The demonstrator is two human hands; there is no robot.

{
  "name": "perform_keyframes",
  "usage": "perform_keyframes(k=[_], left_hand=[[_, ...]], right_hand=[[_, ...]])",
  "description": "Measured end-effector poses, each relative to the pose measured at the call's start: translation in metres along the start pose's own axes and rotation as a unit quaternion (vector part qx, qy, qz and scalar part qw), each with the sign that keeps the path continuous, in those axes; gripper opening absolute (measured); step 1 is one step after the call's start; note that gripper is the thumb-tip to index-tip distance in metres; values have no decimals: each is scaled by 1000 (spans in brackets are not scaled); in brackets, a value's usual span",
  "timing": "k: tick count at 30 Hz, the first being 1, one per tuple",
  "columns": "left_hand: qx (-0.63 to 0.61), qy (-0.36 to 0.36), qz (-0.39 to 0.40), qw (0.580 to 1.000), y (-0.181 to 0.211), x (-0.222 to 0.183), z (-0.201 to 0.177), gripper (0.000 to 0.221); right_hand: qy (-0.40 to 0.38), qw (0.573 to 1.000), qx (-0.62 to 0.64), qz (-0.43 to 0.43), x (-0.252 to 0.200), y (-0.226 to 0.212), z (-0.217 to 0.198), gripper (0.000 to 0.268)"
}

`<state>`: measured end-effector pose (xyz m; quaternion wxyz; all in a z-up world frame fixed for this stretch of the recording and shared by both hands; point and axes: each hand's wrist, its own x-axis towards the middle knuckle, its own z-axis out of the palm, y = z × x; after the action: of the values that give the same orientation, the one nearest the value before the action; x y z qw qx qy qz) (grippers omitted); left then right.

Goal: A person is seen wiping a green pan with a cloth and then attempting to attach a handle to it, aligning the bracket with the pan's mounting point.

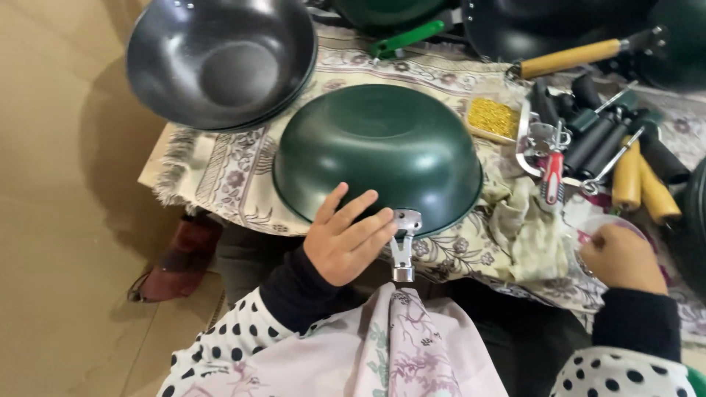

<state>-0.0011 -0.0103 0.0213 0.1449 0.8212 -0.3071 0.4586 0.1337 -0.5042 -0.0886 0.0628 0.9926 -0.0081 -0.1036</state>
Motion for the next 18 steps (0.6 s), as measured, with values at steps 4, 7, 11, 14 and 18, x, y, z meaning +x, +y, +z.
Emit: perform_keyframes(k=[4, 7, 11, 14, 18], left_hand=[[10, 18, 5, 1000, 0, -1, 3, 5], [6, 24, 2, 1000, 1, -1, 5, 6], [-2, 26, 1, 1000, -1, -2, 9, 8], [7, 36, 5, 999, -4, 2, 8, 10], [18, 30, -4, 999, -9, 5, 16, 13]], right_hand=[[214, 963, 163, -27, -27, 19, 18, 21], [290, 867, 402, -57, -78, -37, -13, 14], [259, 681, 682, -60, -105, -126, -8, 20], [116, 585, 794, -116, -112, -193, -1, 23], [22, 500, 852, -154, -89, -237, 15, 10]])
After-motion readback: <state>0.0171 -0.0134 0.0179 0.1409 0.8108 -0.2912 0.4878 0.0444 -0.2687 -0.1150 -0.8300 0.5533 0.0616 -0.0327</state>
